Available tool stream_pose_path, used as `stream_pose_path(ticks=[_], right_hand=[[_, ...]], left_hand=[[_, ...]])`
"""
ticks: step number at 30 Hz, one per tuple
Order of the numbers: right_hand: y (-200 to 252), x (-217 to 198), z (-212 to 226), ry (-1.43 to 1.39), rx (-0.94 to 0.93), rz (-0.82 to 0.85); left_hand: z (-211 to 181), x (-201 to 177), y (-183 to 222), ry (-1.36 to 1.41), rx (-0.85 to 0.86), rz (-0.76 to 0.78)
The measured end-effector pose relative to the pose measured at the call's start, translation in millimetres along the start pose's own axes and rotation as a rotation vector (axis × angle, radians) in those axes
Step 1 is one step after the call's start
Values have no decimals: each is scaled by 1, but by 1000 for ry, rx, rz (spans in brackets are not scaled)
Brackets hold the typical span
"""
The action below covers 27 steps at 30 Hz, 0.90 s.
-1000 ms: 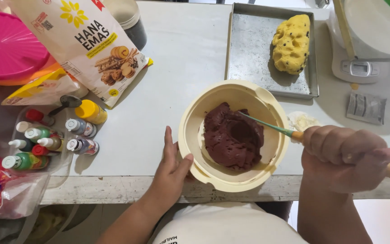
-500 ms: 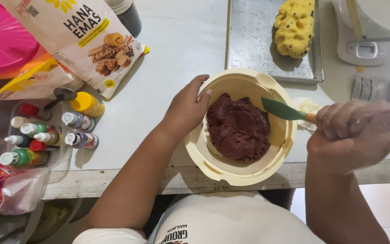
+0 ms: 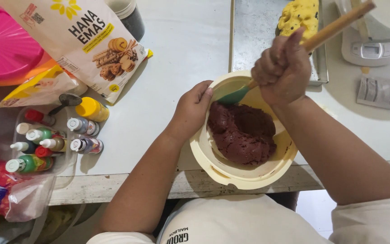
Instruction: Mixing and folding dark-colored dough in a yellow bowl using a spatula on a production counter.
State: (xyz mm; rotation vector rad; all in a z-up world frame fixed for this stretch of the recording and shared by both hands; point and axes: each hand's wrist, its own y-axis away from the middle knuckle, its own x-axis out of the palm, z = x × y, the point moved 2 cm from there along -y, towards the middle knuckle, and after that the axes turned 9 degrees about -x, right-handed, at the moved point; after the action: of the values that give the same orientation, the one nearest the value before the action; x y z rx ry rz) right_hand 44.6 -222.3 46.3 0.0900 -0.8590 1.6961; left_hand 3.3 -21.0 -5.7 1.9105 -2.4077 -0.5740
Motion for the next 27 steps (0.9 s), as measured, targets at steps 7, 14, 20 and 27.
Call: stream_pose_path(ticks=[7,14,20,27], right_hand=[[46,6,-27,-235,78,498],[84,62,82,-35,-58,921],[93,67,138,248,-26,970],[106,52,124,370,-81,947]], left_hand=[[-7,-3,5,-67,43,-10],[0,-2,-1,-73,-75,-12],[10,0,-2,-48,-48,-50],[10,0,1,-34,-97,-51]])
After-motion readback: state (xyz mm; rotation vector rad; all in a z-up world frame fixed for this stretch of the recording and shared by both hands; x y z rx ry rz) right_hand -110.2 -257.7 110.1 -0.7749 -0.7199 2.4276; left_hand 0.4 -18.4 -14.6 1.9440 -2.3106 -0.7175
